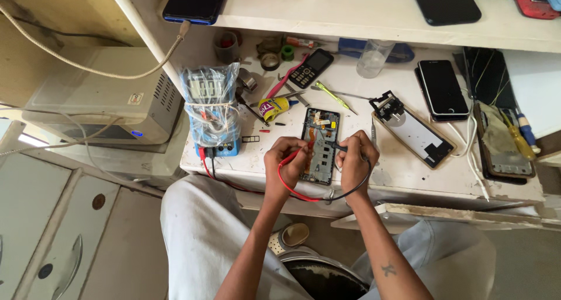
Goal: The person sits at a repair bench and probes a disassembled phone motherboard with multimeter test leads, checking points on the board. They then set the leads down and use a hand tool to work on small components on the motherboard, holding the board steady with the other hand.
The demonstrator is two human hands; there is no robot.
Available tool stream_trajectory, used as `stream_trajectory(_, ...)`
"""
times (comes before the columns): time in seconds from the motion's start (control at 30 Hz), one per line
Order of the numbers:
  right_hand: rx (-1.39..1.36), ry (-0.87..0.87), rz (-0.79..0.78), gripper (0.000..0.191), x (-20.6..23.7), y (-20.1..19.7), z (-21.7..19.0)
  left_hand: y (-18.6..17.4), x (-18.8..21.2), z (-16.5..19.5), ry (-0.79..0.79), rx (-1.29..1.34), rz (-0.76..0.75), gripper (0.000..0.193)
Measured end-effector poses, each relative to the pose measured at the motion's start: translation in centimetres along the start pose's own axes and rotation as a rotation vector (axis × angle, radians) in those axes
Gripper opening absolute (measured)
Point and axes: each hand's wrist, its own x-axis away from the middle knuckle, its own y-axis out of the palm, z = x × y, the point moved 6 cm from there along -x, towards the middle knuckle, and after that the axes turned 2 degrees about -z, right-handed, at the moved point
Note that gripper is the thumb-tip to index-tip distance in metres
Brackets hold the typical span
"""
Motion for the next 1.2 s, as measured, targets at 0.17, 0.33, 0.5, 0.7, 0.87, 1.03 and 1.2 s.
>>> stream_trajectory(0.17, -0.004, -0.029, 0.004, 0.03, -0.1, 0.0, 0.1, 0.0, 0.1, 0.6, 0.11, -0.061, 0.0, 0.011)
stream_trajectory(0.33, -0.01, -0.015, 0.01, 0.029, -0.2, -0.1, 0.2, 0.0, 0.1, 0.3, 0.023, -0.033, -0.01, 0.011)
stream_trajectory(0.5, -0.001, -0.039, -0.015, 0.03, 0.0, 0.0, -0.1, 0.2, 0.1, 0.4, 0.009, -0.023, 0.007, 0.01)
stream_trajectory(0.7, 0.034, -0.037, -0.018, 0.03, 0.0, 0.1, -0.3, 0.4, 0.2, 0.8, 0.02, -0.093, 0.051, 0.011)
stream_trajectory(0.87, 0.03, -0.04, -0.023, 0.03, 0.1, 0.2, -0.4, 0.5, 0.4, 1.3, 0.039, -0.083, 0.038, 0.013)
stream_trajectory(1.03, 0.033, -0.043, -0.017, 0.03, 0.1, 0.2, -0.6, 0.5, 0.4, 1.4, 0.053, -0.117, 0.049, 0.013)
stream_trajectory(1.2, 0.036, -0.025, 0.01, 0.03, 0.1, 0.0, -0.3, 0.4, 0.2, 1.2, 0.053, -0.141, 0.059, 0.013)
